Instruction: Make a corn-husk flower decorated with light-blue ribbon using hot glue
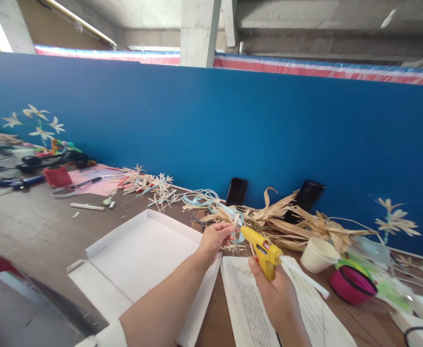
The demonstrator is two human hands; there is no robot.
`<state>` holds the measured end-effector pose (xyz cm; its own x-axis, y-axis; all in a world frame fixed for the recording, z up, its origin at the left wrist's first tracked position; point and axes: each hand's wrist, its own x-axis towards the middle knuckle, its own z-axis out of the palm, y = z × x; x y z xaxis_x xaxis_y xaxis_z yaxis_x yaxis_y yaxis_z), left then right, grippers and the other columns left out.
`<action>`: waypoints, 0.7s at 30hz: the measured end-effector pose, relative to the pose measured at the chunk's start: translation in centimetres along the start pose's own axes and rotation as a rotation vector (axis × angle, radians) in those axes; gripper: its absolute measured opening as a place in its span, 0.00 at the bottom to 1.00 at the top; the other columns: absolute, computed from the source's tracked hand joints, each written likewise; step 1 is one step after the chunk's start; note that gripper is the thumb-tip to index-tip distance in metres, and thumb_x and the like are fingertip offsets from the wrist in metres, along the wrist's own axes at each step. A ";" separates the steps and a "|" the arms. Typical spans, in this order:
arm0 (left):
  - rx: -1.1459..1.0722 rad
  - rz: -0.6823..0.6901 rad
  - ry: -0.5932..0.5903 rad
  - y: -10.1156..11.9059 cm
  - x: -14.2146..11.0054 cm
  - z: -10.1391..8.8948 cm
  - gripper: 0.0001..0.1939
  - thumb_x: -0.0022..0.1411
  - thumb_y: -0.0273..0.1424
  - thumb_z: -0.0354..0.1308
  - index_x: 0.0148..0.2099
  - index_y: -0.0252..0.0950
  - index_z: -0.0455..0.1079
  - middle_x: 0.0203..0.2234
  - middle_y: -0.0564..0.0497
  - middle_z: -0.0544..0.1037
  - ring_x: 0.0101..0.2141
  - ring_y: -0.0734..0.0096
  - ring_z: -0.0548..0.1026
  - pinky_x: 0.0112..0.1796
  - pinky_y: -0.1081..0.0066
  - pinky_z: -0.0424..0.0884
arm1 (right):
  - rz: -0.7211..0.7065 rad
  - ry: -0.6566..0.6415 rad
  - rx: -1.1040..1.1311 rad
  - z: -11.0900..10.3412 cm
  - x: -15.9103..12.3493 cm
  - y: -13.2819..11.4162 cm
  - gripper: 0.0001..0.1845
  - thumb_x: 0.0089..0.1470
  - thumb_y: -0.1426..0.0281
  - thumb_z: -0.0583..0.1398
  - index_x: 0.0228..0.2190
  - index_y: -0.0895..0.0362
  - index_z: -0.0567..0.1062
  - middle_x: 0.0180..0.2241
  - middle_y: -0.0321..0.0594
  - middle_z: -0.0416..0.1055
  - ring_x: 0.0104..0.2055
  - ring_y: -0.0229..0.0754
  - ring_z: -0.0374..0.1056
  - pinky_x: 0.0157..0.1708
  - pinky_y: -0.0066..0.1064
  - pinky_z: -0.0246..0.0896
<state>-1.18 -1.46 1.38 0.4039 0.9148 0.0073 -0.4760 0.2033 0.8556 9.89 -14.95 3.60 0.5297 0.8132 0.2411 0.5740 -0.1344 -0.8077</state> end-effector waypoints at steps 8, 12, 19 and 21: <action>-0.004 -0.003 0.004 -0.1 0.1 0.0 0.19 0.42 0.38 0.67 0.34 0.30 0.75 0.31 0.45 0.78 0.22 0.79 0.70 0.20 0.81 0.63 | 0.024 -0.030 0.016 0.0 0.0 0.3 0.19 0.44 0.54 0.60 0.33 0.56 0.75 0.15 0.33 0.65 0.22 0.43 0.65 0.23 0.30 0.58; -0.005 -0.003 0.010 -0.2 0.1 0.0 0.19 0.41 0.39 0.67 0.34 0.29 0.75 0.31 0.44 0.78 0.22 0.79 0.70 0.20 0.81 0.63 | 0.025 -0.043 0.001 0.0 -0.1 0.1 0.20 0.44 0.53 0.59 0.33 0.56 0.74 0.14 0.33 0.65 0.22 0.43 0.65 0.24 0.31 0.59; 0.003 -0.001 0.008 -0.1 0.1 0.0 0.17 0.43 0.38 0.66 0.33 0.30 0.75 0.30 0.46 0.77 0.22 0.80 0.70 0.20 0.81 0.62 | 0.023 0.023 0.006 0.2 -0.6 -0.6 0.21 0.46 0.51 0.57 0.31 0.56 0.75 0.13 0.32 0.63 0.23 0.44 0.65 0.25 0.31 0.58; 0.004 -0.002 0.013 -0.1 0.1 0.0 0.18 0.42 0.38 0.66 0.34 0.30 0.75 0.29 0.46 0.77 0.22 0.80 0.70 0.20 0.81 0.62 | 0.025 -0.001 -0.016 0.1 -0.5 -0.3 0.21 0.45 0.52 0.58 0.32 0.56 0.75 0.13 0.32 0.63 0.22 0.43 0.64 0.25 0.31 0.58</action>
<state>-1.03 -1.38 1.28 0.3941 0.9190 -0.0011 -0.4720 0.2034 0.8578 9.42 -15.26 3.68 0.5435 0.8099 0.2205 0.5708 -0.1640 -0.8046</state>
